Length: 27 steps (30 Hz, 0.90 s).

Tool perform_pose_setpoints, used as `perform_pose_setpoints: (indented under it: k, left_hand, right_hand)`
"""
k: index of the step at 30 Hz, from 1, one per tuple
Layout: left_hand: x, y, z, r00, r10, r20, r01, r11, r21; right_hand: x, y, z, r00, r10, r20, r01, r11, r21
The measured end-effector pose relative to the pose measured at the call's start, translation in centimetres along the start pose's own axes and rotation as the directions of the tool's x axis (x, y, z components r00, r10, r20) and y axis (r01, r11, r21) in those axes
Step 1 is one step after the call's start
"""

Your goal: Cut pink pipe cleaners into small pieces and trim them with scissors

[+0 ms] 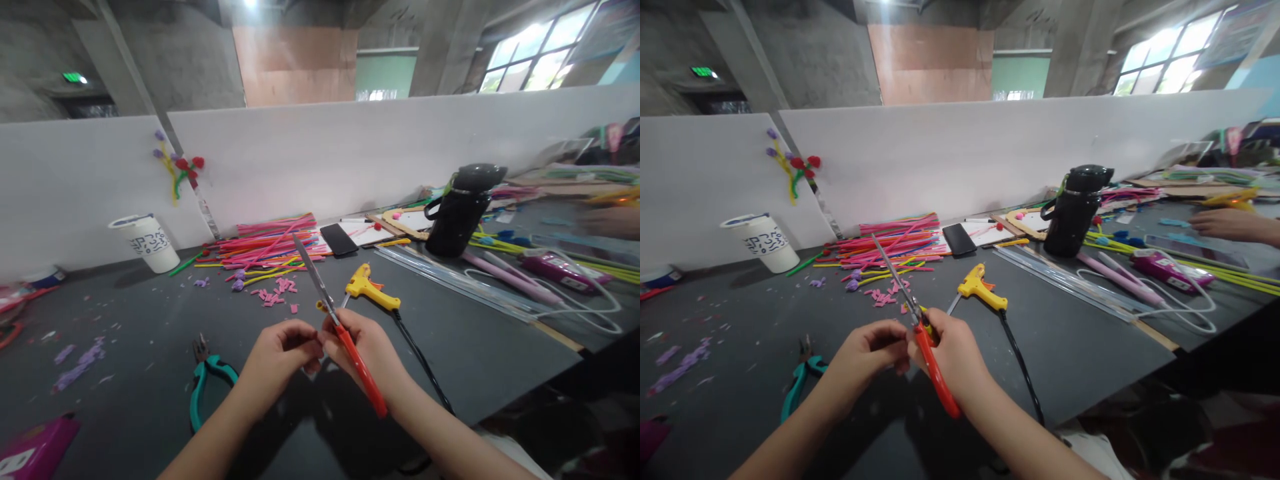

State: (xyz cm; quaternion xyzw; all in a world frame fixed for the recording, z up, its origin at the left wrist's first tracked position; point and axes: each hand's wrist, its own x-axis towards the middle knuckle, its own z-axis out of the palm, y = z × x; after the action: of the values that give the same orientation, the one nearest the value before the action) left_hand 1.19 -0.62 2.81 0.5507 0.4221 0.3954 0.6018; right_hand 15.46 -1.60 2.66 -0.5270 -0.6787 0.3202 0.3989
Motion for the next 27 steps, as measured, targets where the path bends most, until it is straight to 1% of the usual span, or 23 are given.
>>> perform_pose_setpoints:
  k: [2,5,7,10,14,18,21,27]
  left_hand:
    - [0.0,0.5,-0.2,0.999,0.005,-0.053,-0.007,0.999,-0.050]
    - [0.0,1.2,-0.7,0.991,0.008,-0.132,-0.034,0.979,-0.199]
    - [-0.1,1.5,-1.1,0.989,0.016,-0.144,-0.054,0.962,-0.267]
    - [-0.1,1.6,-1.5,0.987,0.047,-0.154,-0.094,0.944,-0.315]
    - [-0.1,1.5,-1.6,0.969,0.103,-0.225,-0.177,0.924,-0.339]
    - [-0.1,1.4,-1.5,0.944,0.150,-0.295,-0.248,0.909,-0.334]
    - [-0.2,1.5,-1.5,0.936,0.186,-0.299,-0.283,0.903,-0.325]
    - [-0.4,1.8,-1.5,0.935,0.219,-0.280,-0.302,0.905,-0.299]
  right_hand:
    - [0.0,0.0,-0.2,1.000,-0.024,-0.007,0.023,0.996,-0.091]
    - [-0.1,0.2,-0.5,0.999,-0.051,0.008,0.051,0.953,-0.297]
    - [-0.2,0.4,-0.4,0.997,-0.072,0.023,0.075,0.913,-0.401]
    - [-0.5,0.7,-0.1,0.995,-0.090,0.033,0.095,0.866,-0.490]
    - [-0.8,0.7,0.1,0.994,-0.102,0.028,0.100,0.822,-0.560]
    - [-0.9,0.5,0.2,0.994,-0.103,0.035,0.104,0.804,-0.585]
    - [-0.9,0.5,0.3,0.993,-0.108,0.038,0.109,0.798,-0.593]
    - [-0.9,0.8,0.5,0.988,-0.147,0.034,0.138,0.790,-0.597]
